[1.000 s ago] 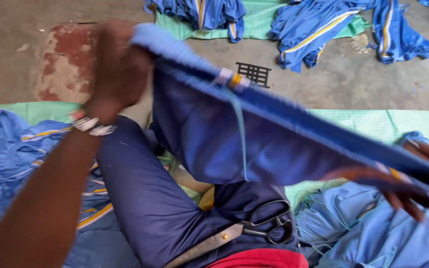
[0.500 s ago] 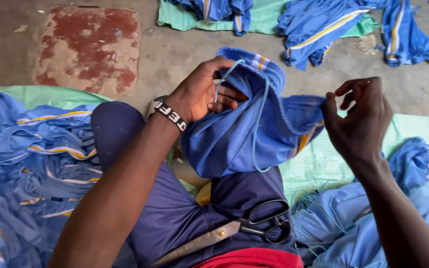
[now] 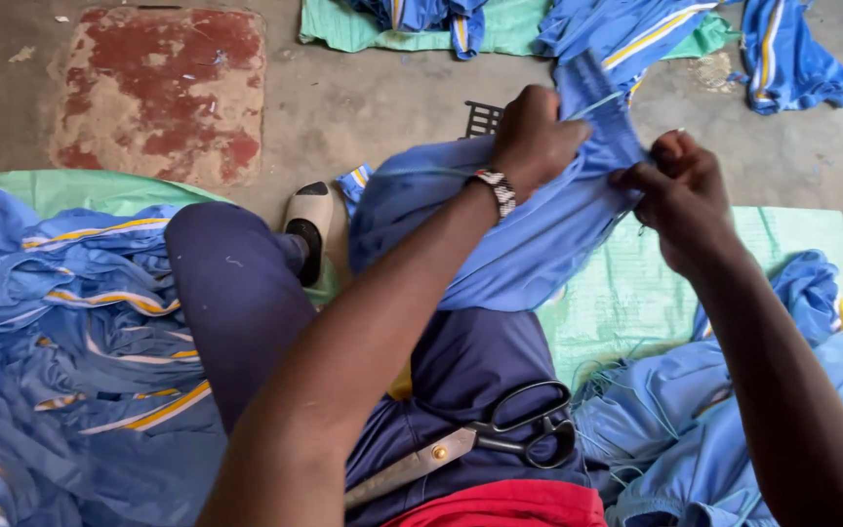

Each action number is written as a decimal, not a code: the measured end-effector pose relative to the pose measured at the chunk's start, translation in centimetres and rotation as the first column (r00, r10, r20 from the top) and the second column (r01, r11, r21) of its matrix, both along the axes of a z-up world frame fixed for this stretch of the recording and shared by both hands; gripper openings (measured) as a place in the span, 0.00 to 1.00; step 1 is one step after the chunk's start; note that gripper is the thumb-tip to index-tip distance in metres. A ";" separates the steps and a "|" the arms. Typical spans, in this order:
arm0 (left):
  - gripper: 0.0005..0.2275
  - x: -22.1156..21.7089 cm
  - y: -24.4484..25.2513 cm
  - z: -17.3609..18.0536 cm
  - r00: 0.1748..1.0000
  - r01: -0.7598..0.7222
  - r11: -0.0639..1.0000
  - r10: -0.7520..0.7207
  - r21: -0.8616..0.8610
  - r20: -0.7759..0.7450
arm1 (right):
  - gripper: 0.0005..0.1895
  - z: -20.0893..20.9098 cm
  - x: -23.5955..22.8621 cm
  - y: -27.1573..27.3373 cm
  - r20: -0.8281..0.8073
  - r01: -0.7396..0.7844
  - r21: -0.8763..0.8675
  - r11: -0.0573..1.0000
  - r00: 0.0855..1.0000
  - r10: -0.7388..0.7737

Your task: Inserting a blue drawstring into the waistband of blue athletic trousers using a threading tool and cutting the excess string with scissors.

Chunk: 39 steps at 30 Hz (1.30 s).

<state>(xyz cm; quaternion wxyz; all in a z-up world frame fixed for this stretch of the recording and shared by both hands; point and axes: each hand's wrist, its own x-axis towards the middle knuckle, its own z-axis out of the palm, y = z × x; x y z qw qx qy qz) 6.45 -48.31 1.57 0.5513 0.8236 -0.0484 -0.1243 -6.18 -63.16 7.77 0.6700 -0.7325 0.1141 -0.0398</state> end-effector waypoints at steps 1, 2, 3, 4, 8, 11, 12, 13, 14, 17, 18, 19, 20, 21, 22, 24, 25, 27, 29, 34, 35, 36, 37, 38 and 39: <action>0.10 0.0 -1.1 0.8 1.000 -0.006 1.000 0.006 0.018 0.011 | 0.22 -0.1 0.0 -1.1 0.014 0.022 -0.061 0.998 1.000 -0.022; 0.08 0.0 -2.2 1.6 1.000 -0.012 0.999 0.011 0.037 0.023 | 0.22 -0.3 0.0 -2.3 0.028 0.045 -0.121 0.992 0.999 -0.042; 0.08 -1.0 -1.5 3.1 1.000 -0.005 1.000 0.004 0.029 0.021 | 0.22 0.2 -0.8 -2.5 0.026 0.052 -0.129 0.990 0.998 -0.049; 0.09 -2.0 -0.7 4.6 0.995 0.086 0.995 -0.083 0.043 -0.059 | 0.20 0.7 -1.7 -2.7 -0.013 0.032 -0.368 0.929 0.999 -0.040; 0.14 -2.7 2.5 4.2 0.967 0.217 0.970 -0.198 0.111 -0.161 | 0.24 -2.5 -4.9 -1.5 -0.216 -0.093 -0.461 0.882 0.976 -0.010; 0.17 -5.5 6.4 8.6 0.941 0.202 0.977 -0.214 -0.071 -0.263 | 0.24 -1.5 -6.2 2.8 -0.554 -0.229 -0.073 0.971 0.818 0.151; 0.17 -5.8 7.2 8.9 0.941 0.201 0.977 -0.212 -0.069 -0.264 | 0.24 -2.9 -6.2 2.2 -0.554 -0.230 -0.071 0.971 0.818 0.153; 0.18 -6.0 8.2 9.2 0.936 0.205 0.975 -0.220 -0.082 -0.274 | 0.22 -4.2 -6.2 1.7 -0.521 -0.183 -0.021 0.983 0.841 0.146; 0.19 -6.2 9.2 9.5 0.931 0.210 0.973 -0.229 -0.095 -0.283 | 0.19 -5.6 -6.2 1.3 -0.488 -0.137 0.032 0.990 0.862 0.135; 0.17 -8.0 11.6 10.2 0.938 0.189 0.975 -0.215 -0.117 -0.274 | 0.23 -8.8 -6.1 -0.5 -0.432 -0.025 0.000 1.000 0.901 0.022; 0.17 -8.5 12.0 10.6 0.936 0.200 0.973 -0.225 -0.120 -0.270 | 0.23 -9.0 -5.8 0.5 -0.429 -0.014 -0.003 1.000 0.903 0.011; 0.17 -8.9 12.4 11.0 0.938 0.174 0.977 -0.202 -0.122 -0.283 | 0.20 -9.1 -5.5 1.5 -0.429 -0.006 0.141 0.990 0.901 0.067; 0.16 -9.3 12.8 11.4 0.938 0.148 0.981 -0.179 -0.124 -0.296 | 0.18 -9.3 -5.1 2.5 -0.419 0.002 0.282 0.959 0.900 0.121; 0.16 -9.7 13.0 11.6 0.939 0.153 0.980 -0.184 -0.126 -0.292 | 0.18 -9.2 -5.3 2.5 -0.416 0.006 0.281 0.960 0.902 0.116; 0.15 -10.1 13.2 11.9 0.936 0.145 0.977 -0.186 -0.155 -0.299 | 0.18 -9.1 -5.4 2.5 -0.422 0.014 0.301 0.953 0.899 0.120; 0.15 -10.4 13.9 11.7 0.931 0.142 0.973 -0.193 -0.180 -0.309 | 0.18 -8.8 -5.6 2.8 -0.430 0.029 0.325 0.945 0.895 0.120; 0.13 -10.3 14.1 11.3 0.934 0.125 0.971 -0.184 -0.204 -0.306 | 0.18 -8.6 -5.5 2.8 -0.438 0.040 0.355 0.934 0.890 0.129; 0.12 -10.2 14.8 10.5 0.938 0.104 0.968 -0.172 -0.230 -0.300 | 0.18 -8.1 -5.1 2.9 -0.443 0.045 0.384 0.922 0.885 0.141; 0.13 -10.2 15.5 9.5 0.945 0.076 0.963 -0.152 -0.258 -0.288 | 0.18 -7.7 -4.7 2.9 -0.461 0.057 0.440 0.896 0.871 0.171; 0.13 -10.6 16.6 9.5 0.943 0.063 0.961 -0.146 -0.270 -0.300 | 0.13 -10.8 -5.0 -1.1 -0.489 0.056 0.410 0.910 0.856 0.168; 0.13 -10.7 16.7 9.5 0.939 0.053 0.958 -0.144 -0.281 -0.312 | 0.10 -12.5 -5.3 -2.9 -0.505 0.029 0.338 0.941 0.849 0.156; 0.13 -10.6 16.4 9.2 0.940 0.058 0.955 -0.150 -0.289 -0.307 | 0.10 -12.1 -4.6 -2.7 -0.503 0.031 0.330 0.944 0.852 0.148; 0.12 -10.5 16.2 8.9 0.939 0.054 0.953 -0.150 -0.297 -0.310 | 0.12 -11.9 -3.9 -2.3 -0.468 0.062 0.334 0.941 0.877 0.108; 0.12 -10.3 16.0 8.7 0.938 0.051 0.951 -0.150 -0.305 -0.314 | 0.14 -11.7 -3.2 -2.0 -0.432 0.092 0.338 0.936 0.899 0.068; 0.12 -10.4 15.8 8.7 0.938 0.053 0.951 -0.152 -0.305 -0.311 | 0.14 -10.9 -2.0 -0.9 -0.429 0.093 0.339 0.936 0.901 0.066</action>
